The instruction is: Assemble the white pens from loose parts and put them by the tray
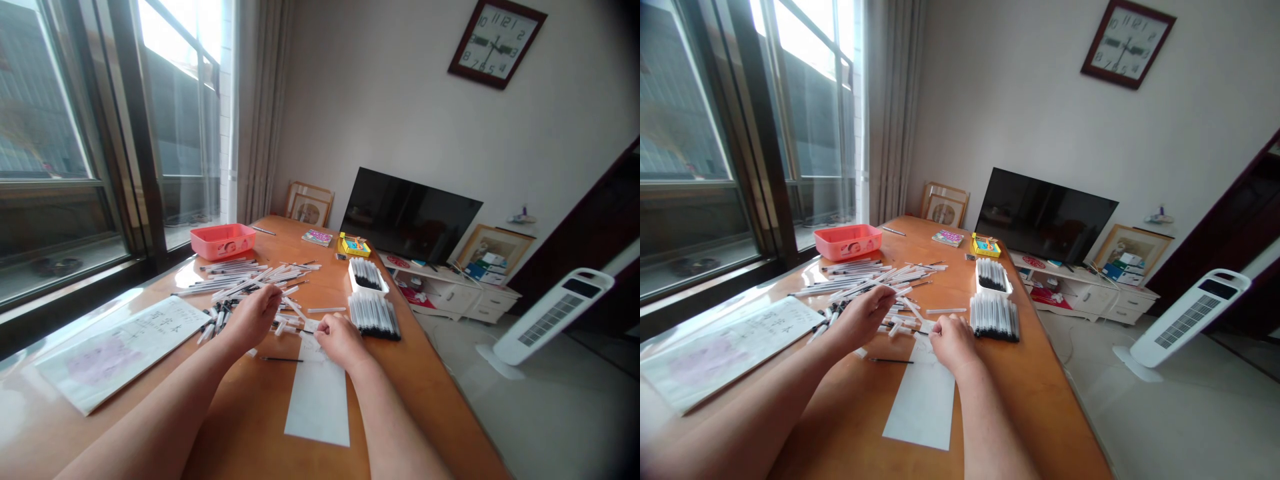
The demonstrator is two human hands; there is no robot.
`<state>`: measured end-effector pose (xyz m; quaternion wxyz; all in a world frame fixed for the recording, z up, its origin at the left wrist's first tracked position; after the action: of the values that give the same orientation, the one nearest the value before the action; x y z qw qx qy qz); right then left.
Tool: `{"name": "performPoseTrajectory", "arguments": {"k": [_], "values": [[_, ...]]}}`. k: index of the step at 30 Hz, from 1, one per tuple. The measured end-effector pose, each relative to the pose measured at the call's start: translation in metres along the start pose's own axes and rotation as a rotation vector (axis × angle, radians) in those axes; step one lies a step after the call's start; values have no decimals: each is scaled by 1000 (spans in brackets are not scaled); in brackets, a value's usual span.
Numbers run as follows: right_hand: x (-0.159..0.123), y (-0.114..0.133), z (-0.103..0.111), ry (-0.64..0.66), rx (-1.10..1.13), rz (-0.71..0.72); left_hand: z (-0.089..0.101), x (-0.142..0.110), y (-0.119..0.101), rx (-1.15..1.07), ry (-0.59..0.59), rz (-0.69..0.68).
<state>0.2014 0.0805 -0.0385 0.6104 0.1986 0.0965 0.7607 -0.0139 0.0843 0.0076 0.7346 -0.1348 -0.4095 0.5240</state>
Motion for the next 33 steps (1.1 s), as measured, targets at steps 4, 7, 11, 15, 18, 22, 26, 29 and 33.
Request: {"name": "performPoseTrajectory", "arguments": {"k": [4,7,11,15,18,22,26,29,33], "values": [[0,3,-1,42,-4,31,-2,0,2,-49,6,23],[-4,8,5,43,-12,71,-3,1,6,-123,6,77],[-12,11,21,11,58,108,-8,2,11,-330,54,189],[-17,8,27,-30,306,91,-14,-3,10,-612,134,342],[-19,15,24,-44,536,104,-18,-6,5,-785,193,396],[-23,32,13,30,550,125,-20,-8,3,-1002,232,426],[-23,27,7,67,554,4,-22,-9,-2,-1113,270,412],[-21,14,22,-85,818,-107,-26,-12,-8,-1083,330,411],[-23,6,50,-322,1192,-112,-41,-24,-21,-973,526,401]]}}
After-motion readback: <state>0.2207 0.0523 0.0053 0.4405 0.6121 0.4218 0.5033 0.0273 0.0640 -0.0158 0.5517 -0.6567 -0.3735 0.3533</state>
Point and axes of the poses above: each hand's wrist, its own x-axis towards the middle knuckle, its own z-axis out of the back of the hand, y = z × x, the point moved 9 cm from there along x, towards the middle knuckle, and after that the axes turned 4 degrees about z, right-handed, at the moved point
